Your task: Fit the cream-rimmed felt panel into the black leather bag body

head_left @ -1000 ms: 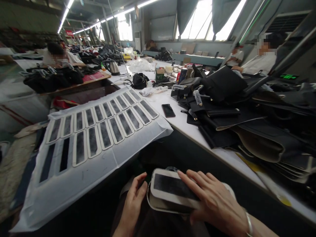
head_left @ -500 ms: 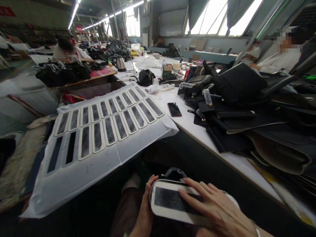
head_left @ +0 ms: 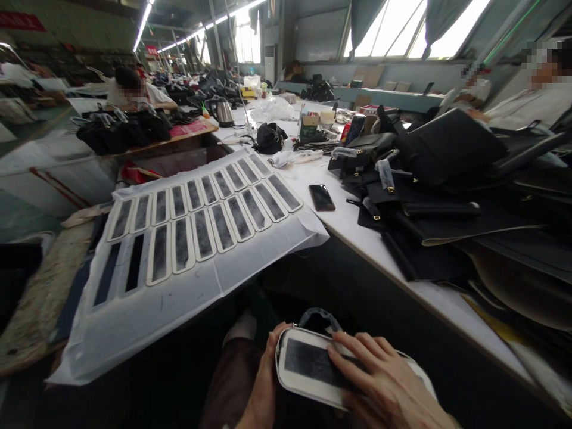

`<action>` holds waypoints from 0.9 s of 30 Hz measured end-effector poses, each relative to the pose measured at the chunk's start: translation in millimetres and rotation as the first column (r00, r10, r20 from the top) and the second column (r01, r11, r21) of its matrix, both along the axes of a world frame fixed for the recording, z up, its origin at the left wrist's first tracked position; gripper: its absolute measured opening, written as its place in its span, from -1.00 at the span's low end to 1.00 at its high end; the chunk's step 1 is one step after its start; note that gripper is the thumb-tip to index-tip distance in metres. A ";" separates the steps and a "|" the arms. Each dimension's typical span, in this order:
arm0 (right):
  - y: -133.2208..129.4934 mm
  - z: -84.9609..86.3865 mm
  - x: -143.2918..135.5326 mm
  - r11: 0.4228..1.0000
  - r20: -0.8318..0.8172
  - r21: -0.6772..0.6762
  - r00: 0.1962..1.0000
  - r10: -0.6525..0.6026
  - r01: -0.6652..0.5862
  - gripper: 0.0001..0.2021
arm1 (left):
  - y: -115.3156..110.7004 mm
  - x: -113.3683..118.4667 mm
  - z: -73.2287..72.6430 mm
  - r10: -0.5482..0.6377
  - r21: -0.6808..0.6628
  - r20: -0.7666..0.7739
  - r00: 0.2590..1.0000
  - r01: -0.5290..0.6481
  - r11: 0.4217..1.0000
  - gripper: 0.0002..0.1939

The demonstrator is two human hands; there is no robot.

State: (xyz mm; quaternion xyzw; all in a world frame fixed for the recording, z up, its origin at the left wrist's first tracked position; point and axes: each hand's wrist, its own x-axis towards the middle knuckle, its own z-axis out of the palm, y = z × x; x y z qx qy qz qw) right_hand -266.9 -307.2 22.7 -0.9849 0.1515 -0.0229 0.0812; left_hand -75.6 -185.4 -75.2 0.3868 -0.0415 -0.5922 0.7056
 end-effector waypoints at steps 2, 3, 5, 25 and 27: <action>0.9 -0.6 2.9 0.998 0.035 0.056 0.999 0.020 -0.022 -0.50 | -1.4 0.0 4.7 -0.026 -0.030 -0.018 1.000 0.025 0.999 -0.51; 1.7 -1.4 5.4 0.995 0.063 0.099 0.998 0.020 -0.027 -0.56 | -2.2 -0.1 7.5 -0.041 -0.047 -0.043 0.998 0.039 0.998 -0.51; 4.3 -2.9 12.6 0.975 0.162 0.220 0.987 -0.001 -0.035 -0.72 | -3.9 0.1 12.3 -0.081 -0.100 -0.115 0.990 0.070 0.993 -0.51; 16.8 -8.2 64.2 0.932 0.126 0.349 0.990 0.058 -0.099 -0.80 | -1.8 13.3 -13.4 -0.163 -0.139 -0.200 0.966 0.137 0.981 -0.42; 18.0 -3.5 64.6 0.947 0.108 0.319 0.994 0.012 -0.046 -0.70 | 0.8 16.7 -12.9 -0.181 -0.149 -0.199 0.963 0.153 0.977 -0.43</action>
